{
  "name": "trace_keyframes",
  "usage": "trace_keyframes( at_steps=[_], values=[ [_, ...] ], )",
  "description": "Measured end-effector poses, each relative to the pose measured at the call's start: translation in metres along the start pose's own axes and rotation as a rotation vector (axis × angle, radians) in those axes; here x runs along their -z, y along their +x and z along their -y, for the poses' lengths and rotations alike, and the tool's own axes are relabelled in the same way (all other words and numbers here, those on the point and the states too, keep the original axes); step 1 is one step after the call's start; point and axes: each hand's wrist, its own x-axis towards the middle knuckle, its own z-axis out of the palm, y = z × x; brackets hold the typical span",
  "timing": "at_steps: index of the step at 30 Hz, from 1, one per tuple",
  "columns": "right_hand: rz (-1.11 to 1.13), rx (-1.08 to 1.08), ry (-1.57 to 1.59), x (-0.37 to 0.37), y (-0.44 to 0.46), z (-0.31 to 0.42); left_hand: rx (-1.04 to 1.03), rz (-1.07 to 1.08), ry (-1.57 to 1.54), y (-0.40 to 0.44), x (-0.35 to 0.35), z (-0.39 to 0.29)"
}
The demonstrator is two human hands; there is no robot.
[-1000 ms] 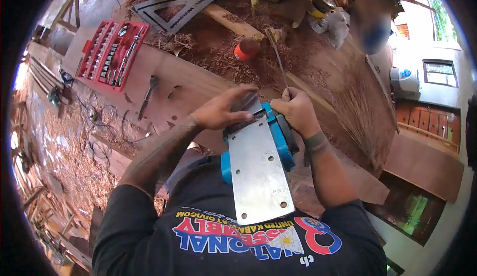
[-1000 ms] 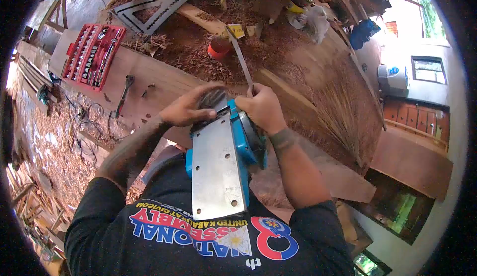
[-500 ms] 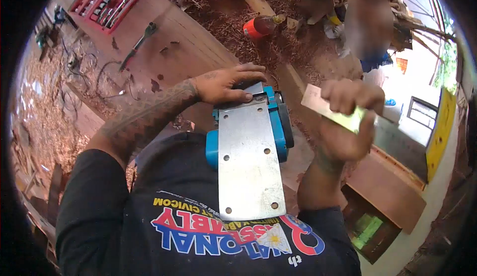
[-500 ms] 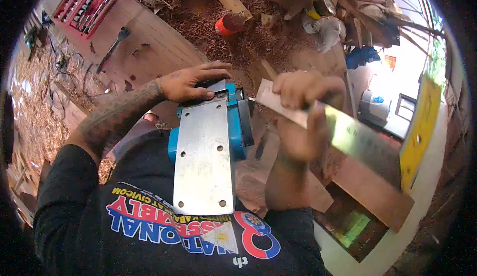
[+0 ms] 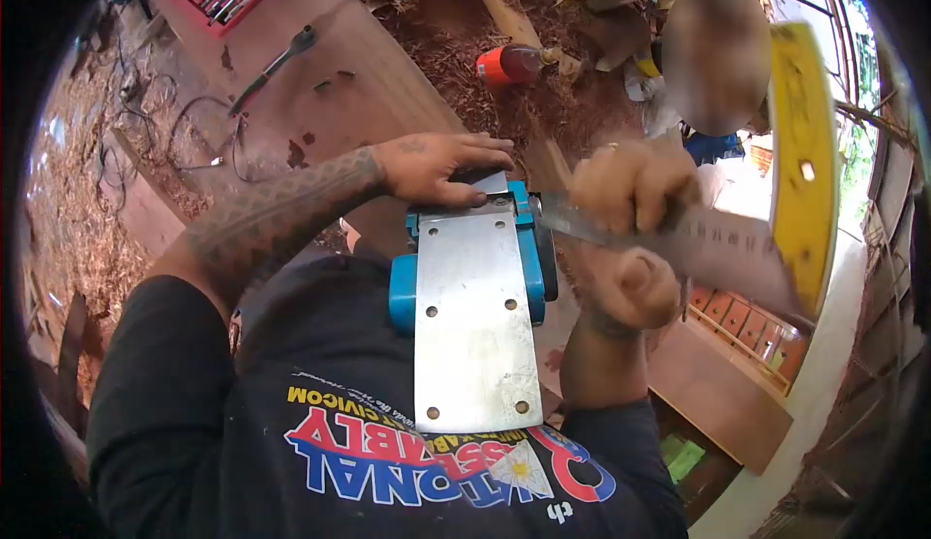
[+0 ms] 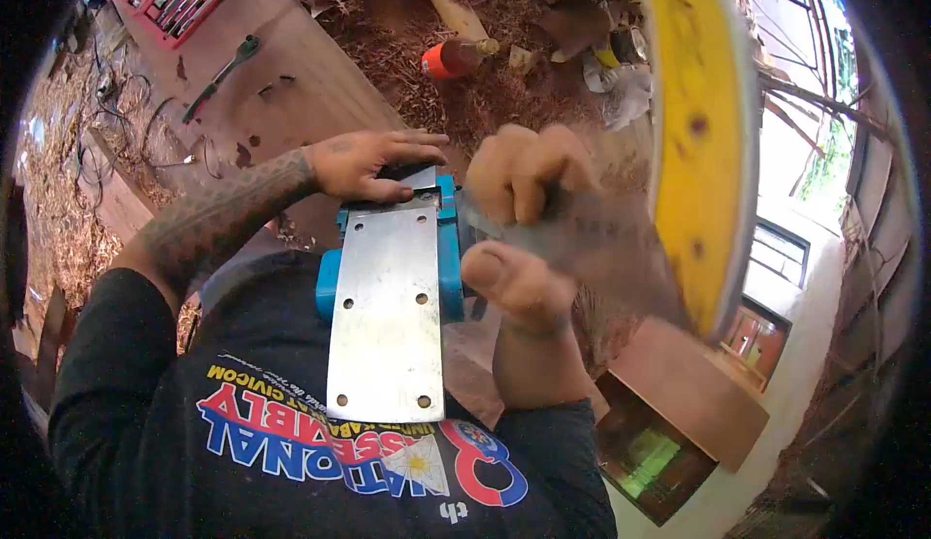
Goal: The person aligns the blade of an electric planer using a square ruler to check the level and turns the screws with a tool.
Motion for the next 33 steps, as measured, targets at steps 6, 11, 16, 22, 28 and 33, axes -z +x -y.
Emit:
trace_keyframes(
  at_steps=[6,11,16,22,28,33],
  values=[
    [0.022,-0.122,-0.093,-0.001,-0.002,-0.014,-0.023,-0.017,-0.033,0.001,-0.001,0.002],
    [0.053,-0.149,-0.132,-0.002,-0.004,-0.018,-0.005,-0.011,-0.032,0.002,-0.002,0.004],
    [0.062,-0.158,-0.144,-0.002,-0.004,-0.023,0.001,-0.003,-0.071,0.001,0.001,-0.002],
    [0.059,-0.177,-0.144,-0.006,-0.002,-0.019,0.022,-0.005,-0.069,0.001,0.0,-0.001],
    [0.084,-0.196,-0.158,-0.006,0.0,-0.021,0.006,-0.005,-0.086,0.003,0.002,-0.005],
    [0.073,-0.226,-0.162,-0.013,-0.002,-0.025,-0.013,-0.029,-0.078,0.004,-0.004,0.003]
  ],
)
